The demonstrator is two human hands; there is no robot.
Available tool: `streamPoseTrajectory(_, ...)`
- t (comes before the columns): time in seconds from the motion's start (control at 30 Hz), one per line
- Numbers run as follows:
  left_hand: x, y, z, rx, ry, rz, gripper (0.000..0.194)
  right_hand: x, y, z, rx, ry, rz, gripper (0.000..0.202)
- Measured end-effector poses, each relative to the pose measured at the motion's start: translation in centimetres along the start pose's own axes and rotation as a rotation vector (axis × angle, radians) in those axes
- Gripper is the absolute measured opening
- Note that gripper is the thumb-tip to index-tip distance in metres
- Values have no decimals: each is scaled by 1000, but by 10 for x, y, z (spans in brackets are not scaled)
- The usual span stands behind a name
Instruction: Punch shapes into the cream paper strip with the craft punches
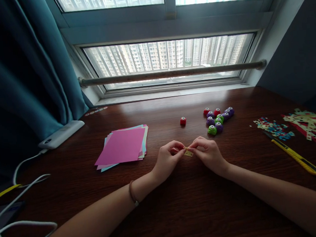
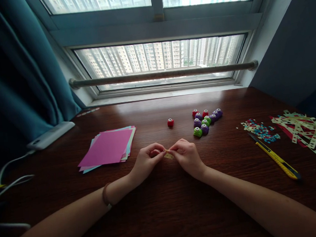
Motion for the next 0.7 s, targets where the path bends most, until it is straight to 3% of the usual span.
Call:
streamPoseTrajectory(0.13, 1, 3, -1, 35, -1, 0, 17, 1, 1, -1, 19, -15, -34, 13)
streamPoseTrajectory(0.23, 3, 0, -2, -8, -24, 47, 16, -1, -2, -17, 17, -73, 2, 12)
streamPoseTrajectory(0.37, 7, -6, -4, -78, -61, 130, 14, -10, -5, -62, 8, -162, 342, 23)
streamPoseTrajectory(0.43, 12, -7, -5, -85, -108, 177, 15, -19, 4, -86, 83, -170, 596, 28)
streamPoseTrajectory(0.57, 18, -8, -7, -84, -147, 224, 17, -46, 28, -111, 302, -46, 893, 25)
streamPoseTrajectory(0.7, 17, -7, -8, -86, -113, 241, 17, -64, 24, -110, 277, 114, 967, 28)
Point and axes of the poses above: each hand's wrist, its own z-axis away from the middle knuckle, its own y-axis out of the palm, x = y × z, the point moved 7 cm from there along -z, towards the middle knuckle, and after that the axes turned 2 degrees about -y, right-handed, at the moved point
